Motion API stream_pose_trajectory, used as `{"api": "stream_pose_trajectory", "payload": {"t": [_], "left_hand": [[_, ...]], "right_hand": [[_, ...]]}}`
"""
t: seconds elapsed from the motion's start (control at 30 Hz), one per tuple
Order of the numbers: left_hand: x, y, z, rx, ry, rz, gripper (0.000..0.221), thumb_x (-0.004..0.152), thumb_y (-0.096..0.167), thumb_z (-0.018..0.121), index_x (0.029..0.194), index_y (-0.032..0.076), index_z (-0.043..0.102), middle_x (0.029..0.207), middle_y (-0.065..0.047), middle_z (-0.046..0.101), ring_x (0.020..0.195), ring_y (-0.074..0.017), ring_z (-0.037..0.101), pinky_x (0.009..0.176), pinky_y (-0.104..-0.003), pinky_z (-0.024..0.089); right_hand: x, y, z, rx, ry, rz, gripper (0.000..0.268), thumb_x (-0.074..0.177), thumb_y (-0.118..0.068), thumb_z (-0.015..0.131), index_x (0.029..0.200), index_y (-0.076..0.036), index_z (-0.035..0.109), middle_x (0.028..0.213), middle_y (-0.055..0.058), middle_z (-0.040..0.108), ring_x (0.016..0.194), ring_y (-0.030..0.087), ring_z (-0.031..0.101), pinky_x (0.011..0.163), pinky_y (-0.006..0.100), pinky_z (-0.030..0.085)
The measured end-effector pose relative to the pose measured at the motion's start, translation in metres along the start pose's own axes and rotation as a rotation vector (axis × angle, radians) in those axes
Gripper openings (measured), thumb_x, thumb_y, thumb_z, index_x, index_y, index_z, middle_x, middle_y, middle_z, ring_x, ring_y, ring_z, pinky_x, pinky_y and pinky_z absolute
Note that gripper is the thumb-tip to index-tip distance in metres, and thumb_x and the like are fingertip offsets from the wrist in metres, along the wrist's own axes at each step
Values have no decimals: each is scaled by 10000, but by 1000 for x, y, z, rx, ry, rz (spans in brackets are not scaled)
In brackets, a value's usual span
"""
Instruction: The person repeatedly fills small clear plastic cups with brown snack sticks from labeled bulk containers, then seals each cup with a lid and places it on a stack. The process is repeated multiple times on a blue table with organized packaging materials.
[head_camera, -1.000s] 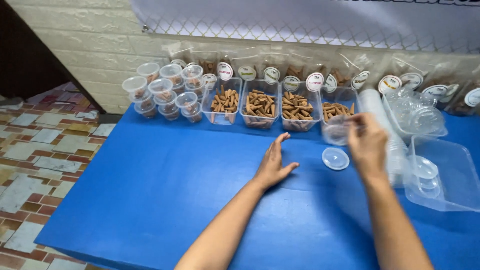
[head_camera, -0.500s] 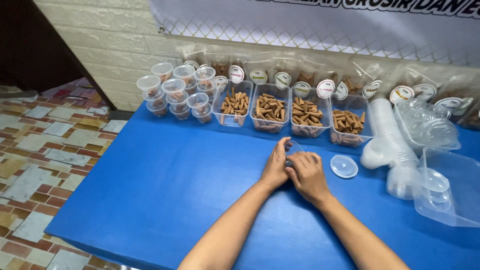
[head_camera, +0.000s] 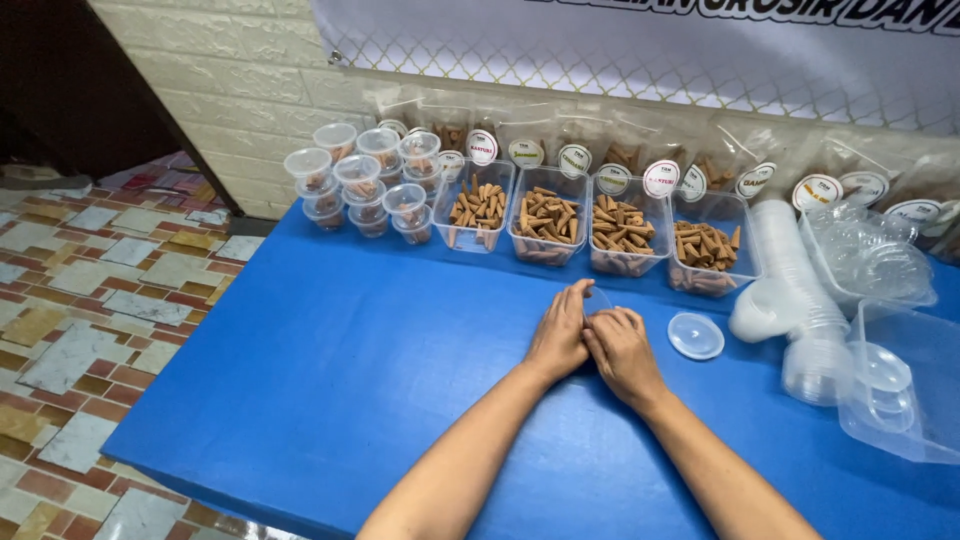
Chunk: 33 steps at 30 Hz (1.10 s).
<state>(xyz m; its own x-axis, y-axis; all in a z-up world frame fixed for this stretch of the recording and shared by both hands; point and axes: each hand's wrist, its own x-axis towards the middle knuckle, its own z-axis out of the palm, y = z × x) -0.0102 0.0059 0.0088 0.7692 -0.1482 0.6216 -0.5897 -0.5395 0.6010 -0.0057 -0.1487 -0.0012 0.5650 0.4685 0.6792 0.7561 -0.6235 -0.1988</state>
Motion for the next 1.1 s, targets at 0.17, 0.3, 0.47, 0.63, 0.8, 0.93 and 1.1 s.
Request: {"api": "stream_pose_trajectory", "payload": {"t": [0.17,0.3,0.47,0.63,0.8,0.93,1.1], "left_hand": [[2,-5,-35,31,105,-3,949,606,-110,784,1463,-9,390,1231,-218,571,1143,-421,583,1022,-472,485],[-3,-26,-69,-108,287,-148,880,703,-76,799,1460,-28,351,1261,-254,537,1192,-451,554,1062,-497,453],[-9,-83,-128,7,471,-307,903,682,-59,842,1441,13,359,1236,-232,577,1118,-428,611,993,-483,506],[-16,-135,-146,22,603,-483,913,690,-12,847,1437,60,327,1224,-249,582,1092,-451,629,953,-511,514],[-6,-147,-133,-22,537,-540,910,673,53,882,1410,86,349,1266,-247,590,1139,-460,639,960,-503,536],[-4,-142,-136,-29,501,-581,911,667,93,889,1402,115,352,1261,-220,605,1123,-439,657,944,-516,547],[-1,-141,-136,-78,451,-571,888,665,111,894,1384,139,373,1256,-204,628,1131,-428,661,945,-497,558]], "right_hand": [[7,-20,-24,28,-2,7,252,1032,-248,545,1258,-161,616,1216,18,672,1236,234,604,1057,423,419],[6,-20,-26,15,-34,12,285,997,-200,591,1278,-155,612,1227,24,657,1242,239,601,1048,414,437],[3,-15,-15,-31,-67,-62,202,958,-150,614,1154,-181,651,1169,-11,672,1145,198,654,1006,381,471],[9,-21,-15,-102,-95,-161,103,957,-173,607,1020,-206,681,1137,-38,684,1085,162,676,996,364,478],[54,-36,-14,-274,-2,-191,107,924,-171,659,1014,-226,673,1129,-40,683,1064,165,666,996,382,465],[119,-60,1,-269,28,-130,202,941,-196,680,1141,-200,651,1139,-2,660,1099,189,654,990,389,461],[203,-59,52,-242,-67,-43,227,953,-161,643,1179,-164,617,1090,57,646,1096,283,667,976,484,480]]}}
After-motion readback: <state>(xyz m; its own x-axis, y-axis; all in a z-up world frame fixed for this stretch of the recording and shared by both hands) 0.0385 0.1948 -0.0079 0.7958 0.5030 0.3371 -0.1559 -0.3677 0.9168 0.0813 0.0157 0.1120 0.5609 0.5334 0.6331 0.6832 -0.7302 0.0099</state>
